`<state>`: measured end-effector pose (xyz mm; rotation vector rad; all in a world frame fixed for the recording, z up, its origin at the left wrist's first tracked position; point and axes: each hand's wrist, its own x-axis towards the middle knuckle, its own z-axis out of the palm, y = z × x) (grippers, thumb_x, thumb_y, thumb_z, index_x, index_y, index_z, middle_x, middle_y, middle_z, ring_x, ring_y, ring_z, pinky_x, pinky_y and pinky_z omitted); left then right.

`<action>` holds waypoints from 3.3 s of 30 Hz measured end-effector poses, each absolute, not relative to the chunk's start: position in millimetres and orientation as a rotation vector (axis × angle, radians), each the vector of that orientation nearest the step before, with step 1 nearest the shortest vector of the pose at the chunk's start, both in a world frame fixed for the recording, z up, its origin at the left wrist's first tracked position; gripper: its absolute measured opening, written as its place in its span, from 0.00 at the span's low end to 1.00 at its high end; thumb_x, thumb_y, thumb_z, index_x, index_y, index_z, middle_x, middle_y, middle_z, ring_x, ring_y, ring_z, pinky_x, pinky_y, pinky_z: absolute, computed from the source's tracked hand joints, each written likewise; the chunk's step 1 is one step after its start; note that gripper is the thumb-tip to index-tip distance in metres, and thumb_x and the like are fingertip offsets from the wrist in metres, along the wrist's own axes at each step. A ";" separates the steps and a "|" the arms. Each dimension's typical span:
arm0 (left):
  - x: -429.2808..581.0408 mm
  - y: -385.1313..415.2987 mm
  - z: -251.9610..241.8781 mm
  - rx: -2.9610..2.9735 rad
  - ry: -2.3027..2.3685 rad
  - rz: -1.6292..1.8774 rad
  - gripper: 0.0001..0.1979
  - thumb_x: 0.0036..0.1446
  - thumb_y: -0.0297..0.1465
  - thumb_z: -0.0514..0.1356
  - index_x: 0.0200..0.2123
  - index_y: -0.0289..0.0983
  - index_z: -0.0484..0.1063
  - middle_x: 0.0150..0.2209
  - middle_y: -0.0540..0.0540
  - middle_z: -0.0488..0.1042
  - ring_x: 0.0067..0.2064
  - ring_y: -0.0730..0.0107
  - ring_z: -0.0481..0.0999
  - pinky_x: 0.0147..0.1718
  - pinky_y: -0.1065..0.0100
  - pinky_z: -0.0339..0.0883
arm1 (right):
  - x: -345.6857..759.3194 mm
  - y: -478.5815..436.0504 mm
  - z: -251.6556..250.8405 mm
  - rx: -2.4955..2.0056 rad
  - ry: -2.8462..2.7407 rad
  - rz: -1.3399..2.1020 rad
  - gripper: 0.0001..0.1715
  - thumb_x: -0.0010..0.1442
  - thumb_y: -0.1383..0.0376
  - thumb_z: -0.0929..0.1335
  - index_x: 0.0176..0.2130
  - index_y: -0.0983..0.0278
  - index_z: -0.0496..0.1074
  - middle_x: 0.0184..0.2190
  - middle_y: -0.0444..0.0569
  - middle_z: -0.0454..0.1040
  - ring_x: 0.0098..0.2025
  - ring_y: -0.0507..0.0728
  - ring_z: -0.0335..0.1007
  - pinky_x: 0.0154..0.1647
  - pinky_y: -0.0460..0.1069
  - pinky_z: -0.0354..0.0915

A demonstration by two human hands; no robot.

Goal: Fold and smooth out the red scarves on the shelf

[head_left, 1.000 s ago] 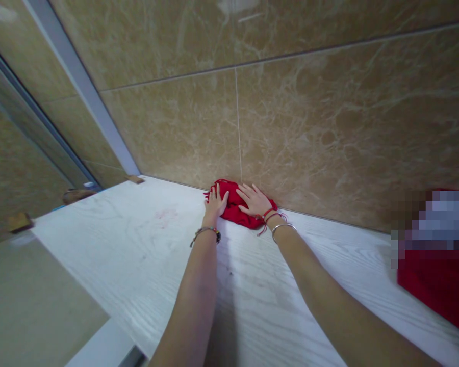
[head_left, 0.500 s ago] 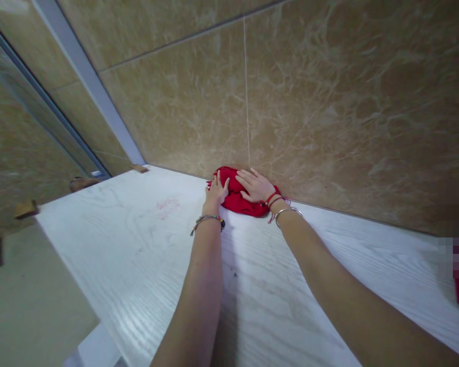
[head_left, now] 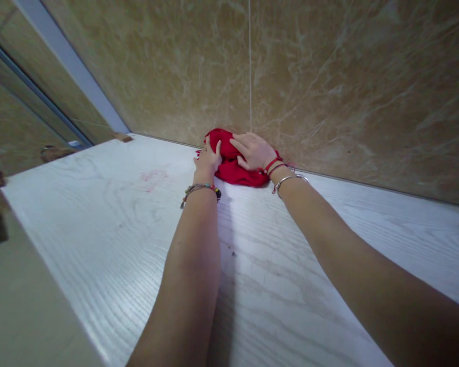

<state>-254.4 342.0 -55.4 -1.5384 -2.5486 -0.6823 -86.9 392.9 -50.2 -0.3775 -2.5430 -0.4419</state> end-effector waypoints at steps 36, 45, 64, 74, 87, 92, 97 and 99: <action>-229.7 310.4 -46.8 -1.331 -2.627 -0.976 0.34 0.61 0.50 0.40 0.67 0.43 0.39 0.68 0.43 0.41 0.68 0.51 0.40 0.58 0.37 0.42 | -46.1 357.1 -62.8 -0.806 -1.984 0.351 0.25 0.64 0.62 0.55 0.55 0.64 0.68 0.55 0.47 0.69 0.60 0.52 0.60 0.62 0.49 0.53; -211.0 277.7 -43.9 -1.261 -2.622 -1.083 0.33 0.62 0.47 0.42 0.67 0.45 0.38 0.68 0.42 0.37 0.68 0.46 0.36 0.56 0.32 0.37 | -11.8 332.9 -63.1 -1.253 -1.578 0.688 0.23 0.60 0.64 0.57 0.47 0.65 0.74 0.48 0.51 0.75 0.51 0.52 0.69 0.55 0.49 0.60; -125.2 165.1 -45.5 -1.451 -2.528 -0.897 0.31 0.63 0.43 0.44 0.66 0.40 0.44 0.68 0.36 0.41 0.67 0.46 0.40 0.57 0.37 0.46 | 97.7 214.4 -57.9 -1.393 -1.531 0.735 0.16 0.55 0.69 0.60 0.35 0.63 0.75 0.33 0.46 0.79 0.41 0.52 0.74 0.46 0.47 0.65; -35.5 124.3 -46.2 -1.638 -2.484 -0.772 0.32 0.63 0.46 0.42 0.66 0.39 0.45 0.68 0.36 0.41 0.67 0.46 0.40 0.59 0.41 0.46 | 167.6 149.6 -58.5 -1.374 -1.487 0.757 0.16 0.55 0.70 0.59 0.35 0.64 0.75 0.32 0.46 0.79 0.39 0.51 0.74 0.42 0.47 0.67; 122.1 133.9 -51.5 -2.205 -2.117 -0.656 0.31 0.63 0.45 0.44 0.65 0.40 0.48 0.67 0.38 0.46 0.66 0.47 0.45 0.58 0.46 0.51 | 261.8 95.8 -37.9 -1.290 -1.628 0.666 0.14 0.57 0.69 0.61 0.36 0.65 0.75 0.34 0.49 0.79 0.38 0.52 0.74 0.41 0.47 0.67; 125.1 139.7 -51.9 -2.301 -2.020 -0.571 0.29 0.64 0.44 0.43 0.64 0.40 0.51 0.64 0.38 0.55 0.64 0.46 0.53 0.56 0.46 0.53 | 297.0 95.2 -2.8 -1.435 -1.832 0.152 0.15 0.58 0.70 0.60 0.38 0.65 0.75 0.41 0.51 0.77 0.44 0.54 0.71 0.49 0.49 0.63; 122.1 139.7 -48.0 -2.312 -2.014 -0.466 0.21 0.64 0.38 0.44 0.56 0.40 0.64 0.56 0.40 0.66 0.57 0.53 0.63 0.53 0.50 0.57 | 313.9 95.9 -1.0 -1.689 -2.132 -0.136 0.17 0.60 0.70 0.60 0.43 0.70 0.74 0.46 0.58 0.73 0.50 0.58 0.66 0.52 0.50 0.61; 121.4 140.8 -46.5 -2.342 -2.013 -0.386 0.20 0.63 0.38 0.45 0.53 0.41 0.67 0.57 0.41 0.66 0.58 0.52 0.62 0.54 0.50 0.57 | 314.5 94.1 -6.3 -1.798 -2.161 -0.149 0.19 0.60 0.70 0.59 0.45 0.70 0.73 0.48 0.58 0.72 0.50 0.59 0.66 0.51 0.49 0.61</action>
